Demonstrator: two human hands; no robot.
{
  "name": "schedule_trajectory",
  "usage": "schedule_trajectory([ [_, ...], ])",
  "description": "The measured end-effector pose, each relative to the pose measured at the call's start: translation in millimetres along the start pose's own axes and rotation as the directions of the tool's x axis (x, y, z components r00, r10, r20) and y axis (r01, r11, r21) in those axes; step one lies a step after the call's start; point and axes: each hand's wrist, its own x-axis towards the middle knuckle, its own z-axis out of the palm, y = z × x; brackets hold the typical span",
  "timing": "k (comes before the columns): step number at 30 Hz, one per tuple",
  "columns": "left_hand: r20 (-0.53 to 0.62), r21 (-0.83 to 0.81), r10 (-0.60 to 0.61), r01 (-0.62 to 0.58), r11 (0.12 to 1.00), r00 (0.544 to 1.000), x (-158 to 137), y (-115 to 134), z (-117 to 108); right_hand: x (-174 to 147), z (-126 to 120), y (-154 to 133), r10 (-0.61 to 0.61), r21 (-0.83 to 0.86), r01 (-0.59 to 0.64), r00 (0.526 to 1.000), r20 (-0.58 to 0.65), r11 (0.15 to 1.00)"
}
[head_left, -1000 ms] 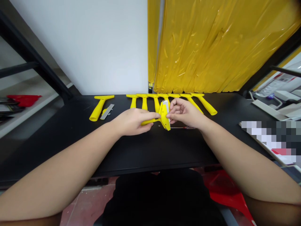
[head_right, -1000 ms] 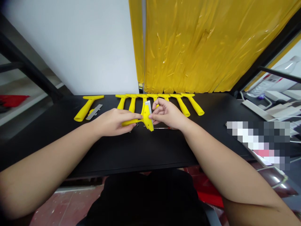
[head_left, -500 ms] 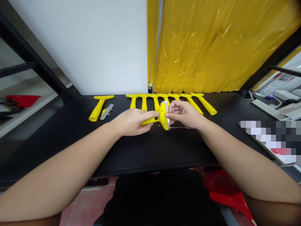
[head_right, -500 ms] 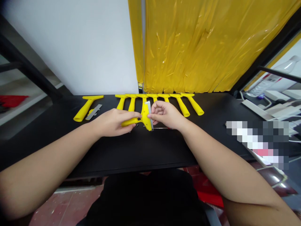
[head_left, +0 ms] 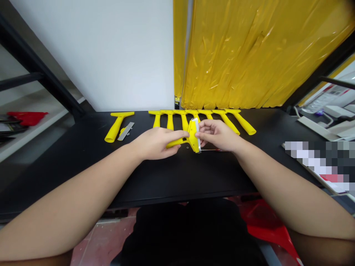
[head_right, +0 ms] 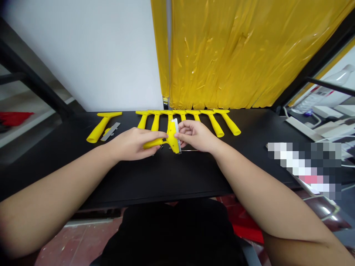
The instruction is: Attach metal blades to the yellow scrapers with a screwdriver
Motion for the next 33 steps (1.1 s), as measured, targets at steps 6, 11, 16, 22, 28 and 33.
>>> schedule_trajectory([
  [6,-0.022,0.023,-0.009,0.009,1.0,1.0,-1,0,0,1,0,2,0.009,0.012,-0.009,1.0,-0.017,1.0],
  [11,-0.026,0.035,0.008,-0.007,0.999,1.0,-1,0,0,1,2,1,0.024,0.023,-0.024,0.999,-0.021,0.999],
  [16,-0.018,0.023,0.059,-0.059,0.998,0.998,0,0,0,0,5,-2,0.021,-0.012,-0.021,1.0,0.012,1.0],
  [22,-0.009,-0.001,0.044,-0.044,0.999,0.999,0,1,0,1,6,-2,0.016,-0.042,-0.017,1.0,-0.007,0.999],
  [28,-0.029,-0.017,0.052,-0.053,0.998,0.998,1,3,0,1,8,-1,0.014,-0.038,-0.013,1.0,0.017,0.999],
  [33,-0.053,0.009,0.07,-0.07,0.998,0.996,1,3,0,1,11,-7,0.033,-0.023,-0.032,0.999,0.023,0.999],
])
